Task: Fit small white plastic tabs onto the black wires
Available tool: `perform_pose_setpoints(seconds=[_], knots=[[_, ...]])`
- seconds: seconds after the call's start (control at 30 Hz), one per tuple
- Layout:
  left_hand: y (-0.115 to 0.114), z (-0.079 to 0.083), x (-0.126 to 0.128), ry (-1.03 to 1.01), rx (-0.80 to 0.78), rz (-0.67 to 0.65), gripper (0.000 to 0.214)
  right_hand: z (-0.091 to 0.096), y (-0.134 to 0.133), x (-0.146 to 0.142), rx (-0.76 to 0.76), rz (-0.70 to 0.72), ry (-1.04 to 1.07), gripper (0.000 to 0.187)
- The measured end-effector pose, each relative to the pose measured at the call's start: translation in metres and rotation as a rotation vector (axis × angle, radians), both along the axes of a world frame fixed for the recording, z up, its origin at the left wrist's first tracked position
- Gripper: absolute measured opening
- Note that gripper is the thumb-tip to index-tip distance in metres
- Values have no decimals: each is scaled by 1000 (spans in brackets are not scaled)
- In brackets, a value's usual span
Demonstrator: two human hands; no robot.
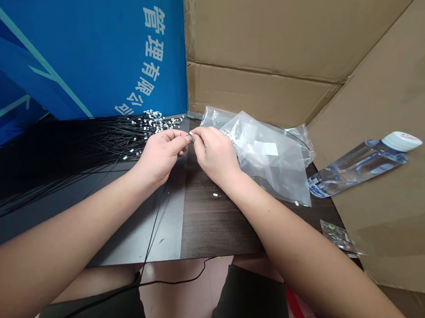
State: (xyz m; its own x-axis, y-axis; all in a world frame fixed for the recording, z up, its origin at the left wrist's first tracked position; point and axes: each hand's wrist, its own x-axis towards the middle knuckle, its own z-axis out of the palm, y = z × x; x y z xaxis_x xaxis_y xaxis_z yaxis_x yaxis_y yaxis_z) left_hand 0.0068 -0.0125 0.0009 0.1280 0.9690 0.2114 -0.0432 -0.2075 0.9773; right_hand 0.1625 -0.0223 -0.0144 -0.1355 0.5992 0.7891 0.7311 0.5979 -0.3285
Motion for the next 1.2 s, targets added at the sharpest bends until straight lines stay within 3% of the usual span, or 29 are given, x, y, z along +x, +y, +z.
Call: perform_pose_setpoints(seconds=[0.53,0.87,1.07,1.2], knots=[[1,-1,-1,0,5,-13,16,-3,-1,0,10,-12,-38,20],[-1,-1,-1,-10,12,-17,18,0,-4,0,-78,-4,-26,19],[-1,2,1,-56,-60,-53,15,3,-4,0,-70,-5,33,17],[-4,7,2,-104,-185,-174,13,5,-2,2,-73,16,152,13]])
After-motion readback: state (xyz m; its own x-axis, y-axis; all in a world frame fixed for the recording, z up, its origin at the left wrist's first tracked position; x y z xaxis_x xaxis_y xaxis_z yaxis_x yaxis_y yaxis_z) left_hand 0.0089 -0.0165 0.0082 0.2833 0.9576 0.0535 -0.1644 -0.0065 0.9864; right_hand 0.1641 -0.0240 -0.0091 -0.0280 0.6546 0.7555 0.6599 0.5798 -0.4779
